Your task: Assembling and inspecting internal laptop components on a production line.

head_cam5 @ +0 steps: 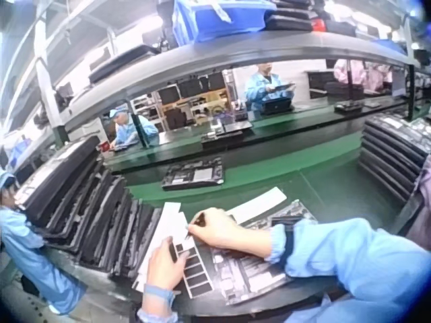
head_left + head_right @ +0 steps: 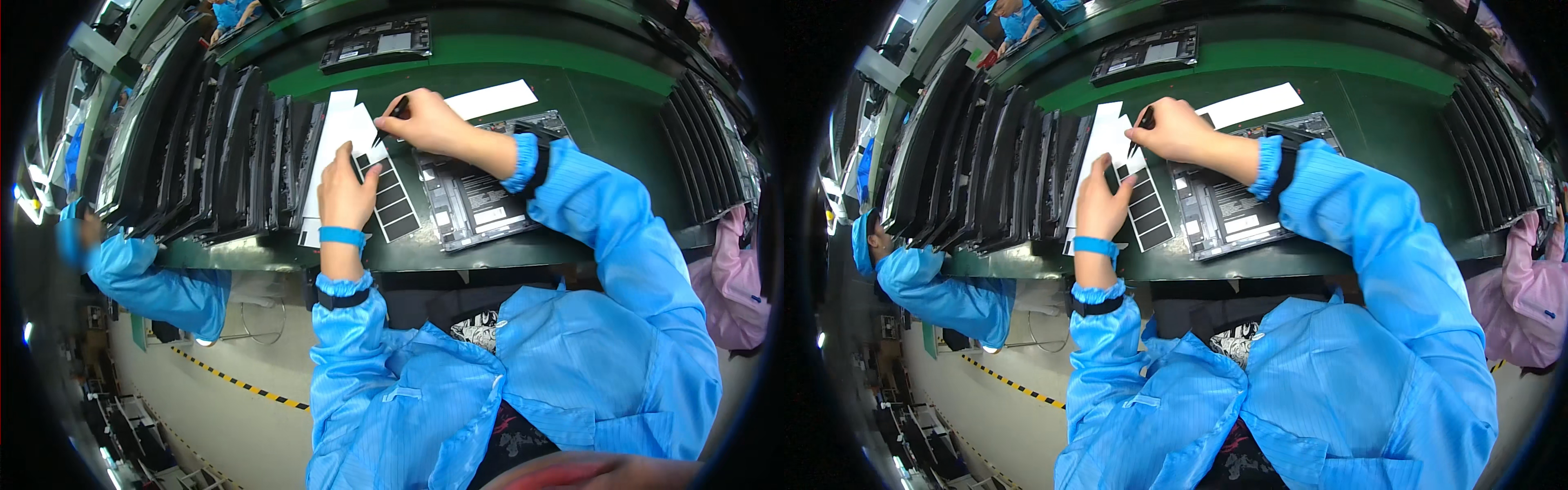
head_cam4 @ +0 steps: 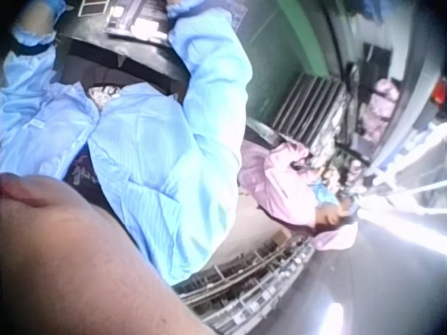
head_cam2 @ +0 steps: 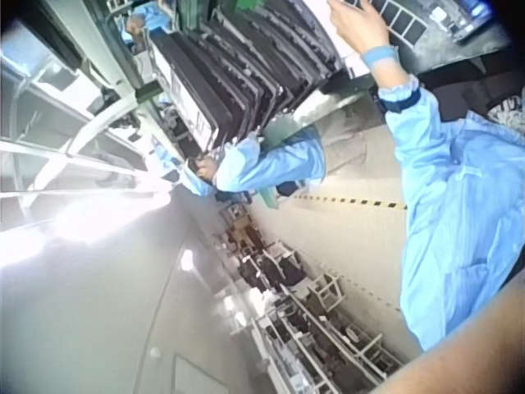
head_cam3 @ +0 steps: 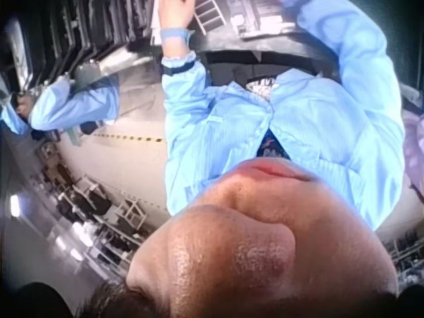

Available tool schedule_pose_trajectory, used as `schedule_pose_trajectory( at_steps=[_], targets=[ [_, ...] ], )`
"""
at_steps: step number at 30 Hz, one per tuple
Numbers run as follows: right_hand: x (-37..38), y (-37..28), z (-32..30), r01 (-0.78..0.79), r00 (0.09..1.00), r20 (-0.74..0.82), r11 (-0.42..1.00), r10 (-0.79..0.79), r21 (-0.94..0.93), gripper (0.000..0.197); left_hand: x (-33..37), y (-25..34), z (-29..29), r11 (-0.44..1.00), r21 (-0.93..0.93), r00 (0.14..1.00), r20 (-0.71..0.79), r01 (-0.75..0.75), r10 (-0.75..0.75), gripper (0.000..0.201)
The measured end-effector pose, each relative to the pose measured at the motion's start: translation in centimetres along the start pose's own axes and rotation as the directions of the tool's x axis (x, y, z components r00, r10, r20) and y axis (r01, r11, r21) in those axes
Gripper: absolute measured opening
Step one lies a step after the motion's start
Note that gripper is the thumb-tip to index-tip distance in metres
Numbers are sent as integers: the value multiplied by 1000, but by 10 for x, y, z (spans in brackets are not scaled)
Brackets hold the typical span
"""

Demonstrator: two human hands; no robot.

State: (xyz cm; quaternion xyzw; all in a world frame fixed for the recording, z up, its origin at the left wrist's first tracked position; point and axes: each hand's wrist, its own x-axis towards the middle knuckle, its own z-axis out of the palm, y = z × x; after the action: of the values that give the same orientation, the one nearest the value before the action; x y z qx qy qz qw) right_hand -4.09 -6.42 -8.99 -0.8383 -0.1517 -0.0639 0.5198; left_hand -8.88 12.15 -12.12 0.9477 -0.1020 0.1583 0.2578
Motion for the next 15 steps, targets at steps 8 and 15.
schedule_pose_trajectory(
  at_steps=[8, 15],
  targets=[
    [9, 9, 24, -4, 999, -35, 992, 0, -129, 21, -7, -8, 21, 994, 111, 998, 59, -11, 4, 62],
    [7, 12, 29, 48, 997, -49, 993, -54, -109, 24, -10, 0, 21, 992, 122, 988, 145, 27, -45, 60]
  ],
)
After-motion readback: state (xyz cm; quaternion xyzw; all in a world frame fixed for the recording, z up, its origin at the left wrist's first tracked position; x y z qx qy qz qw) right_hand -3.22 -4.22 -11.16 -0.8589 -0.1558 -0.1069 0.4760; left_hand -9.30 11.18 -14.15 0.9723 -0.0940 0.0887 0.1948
